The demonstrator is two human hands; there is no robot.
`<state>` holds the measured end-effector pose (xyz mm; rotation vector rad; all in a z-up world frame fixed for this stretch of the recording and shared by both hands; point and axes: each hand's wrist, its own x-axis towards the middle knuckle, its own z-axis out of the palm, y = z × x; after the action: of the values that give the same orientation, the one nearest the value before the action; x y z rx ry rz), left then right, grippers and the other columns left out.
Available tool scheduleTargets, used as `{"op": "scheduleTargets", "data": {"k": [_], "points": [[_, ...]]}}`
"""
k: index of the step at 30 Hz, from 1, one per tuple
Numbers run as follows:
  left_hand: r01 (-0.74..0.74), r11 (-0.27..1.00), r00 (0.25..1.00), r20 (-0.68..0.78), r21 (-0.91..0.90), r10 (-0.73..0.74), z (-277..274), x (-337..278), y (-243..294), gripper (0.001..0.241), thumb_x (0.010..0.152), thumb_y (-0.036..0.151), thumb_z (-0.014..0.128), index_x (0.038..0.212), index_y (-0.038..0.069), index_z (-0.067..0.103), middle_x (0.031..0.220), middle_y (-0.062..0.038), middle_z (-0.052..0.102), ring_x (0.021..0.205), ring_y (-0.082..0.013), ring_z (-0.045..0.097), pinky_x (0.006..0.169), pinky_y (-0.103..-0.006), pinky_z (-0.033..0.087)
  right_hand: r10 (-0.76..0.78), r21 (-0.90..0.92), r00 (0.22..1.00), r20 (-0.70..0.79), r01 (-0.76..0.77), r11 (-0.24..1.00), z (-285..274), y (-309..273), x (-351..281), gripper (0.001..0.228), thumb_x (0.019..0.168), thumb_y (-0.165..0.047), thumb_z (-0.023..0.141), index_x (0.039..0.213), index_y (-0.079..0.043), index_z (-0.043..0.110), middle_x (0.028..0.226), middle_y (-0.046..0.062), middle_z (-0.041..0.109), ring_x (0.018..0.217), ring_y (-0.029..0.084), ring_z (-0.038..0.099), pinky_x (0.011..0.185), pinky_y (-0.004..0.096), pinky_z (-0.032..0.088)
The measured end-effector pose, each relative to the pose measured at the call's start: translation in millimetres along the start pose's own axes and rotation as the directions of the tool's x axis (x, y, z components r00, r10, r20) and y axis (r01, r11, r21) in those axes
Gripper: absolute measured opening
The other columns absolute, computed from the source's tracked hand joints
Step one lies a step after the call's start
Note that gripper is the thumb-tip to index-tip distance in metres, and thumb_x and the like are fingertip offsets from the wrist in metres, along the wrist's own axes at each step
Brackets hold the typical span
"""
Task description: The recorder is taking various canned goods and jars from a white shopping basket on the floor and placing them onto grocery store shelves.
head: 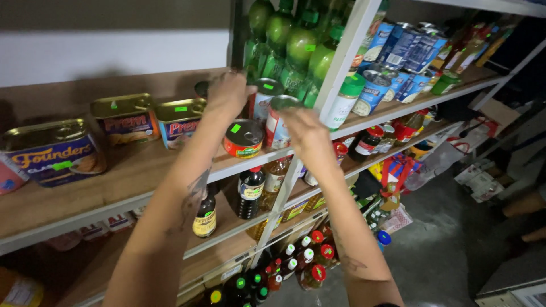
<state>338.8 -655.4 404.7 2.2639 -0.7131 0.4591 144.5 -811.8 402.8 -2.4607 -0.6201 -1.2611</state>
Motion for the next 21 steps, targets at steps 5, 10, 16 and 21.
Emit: {"op": "scheduleTargets", "data": {"k": [5,10,16,21], "points": [[-0.159,0.79,0.982,0.175,0.592,0.067,7,-13,-34,0.022,0.092,0.005,0.058,0.101,0.006,0.078,0.108,-0.021,0.075,0.106,-0.0373,0.07,0.116,-0.0613,0.025,-0.078,0.138,0.954,0.288,0.039,0.99,40,-8,-18,0.054,0.071,0.015,0.056,0.118,-0.003,0.073,0.124,0.015,0.071,0.118,0.033,0.065,0.104,0.039,0.053],[-0.172,0.809,0.961,0.276,0.562,0.013,-3,-33,-30,0.025,0.093,0.002,0.054,0.097,0.004,0.078,0.105,-0.02,0.075,0.103,-0.0368,0.072,0.122,-0.0662,0.009,-0.05,0.139,0.935,0.352,0.001,0.99,46,-6,-20,0.063,0.064,0.016,0.056,0.12,-0.005,0.074,0.126,0.017,0.07,0.12,0.035,0.063,0.107,0.041,0.049],[-0.188,0.855,0.962,0.264,0.483,0.062,12,-31,-45,0.024,0.089,0.001,0.054,0.09,0.003,0.078,0.101,-0.021,0.074,0.1,-0.0394,0.071,0.119,-0.068,0.005,0.006,0.164,0.932,0.364,-0.071,0.984,44,-6,-24,0.064,0.065,0.019,0.055,0.121,-0.005,0.075,0.126,0.016,0.07,0.119,0.034,0.063,0.106,0.038,0.05],[-0.194,0.855,0.963,0.262,0.481,0.071,6,-37,-38,0.024,0.091,0.001,0.054,0.085,0.003,0.078,0.096,-0.02,0.075,0.098,-0.0384,0.072,0.122,-0.067,0.007,-0.007,0.171,0.941,0.338,-0.054,0.984,40,-16,-24,0.062,0.065,0.019,0.056,0.121,-0.003,0.074,0.126,0.016,0.071,0.116,0.033,0.063,0.104,0.038,0.051]]}}
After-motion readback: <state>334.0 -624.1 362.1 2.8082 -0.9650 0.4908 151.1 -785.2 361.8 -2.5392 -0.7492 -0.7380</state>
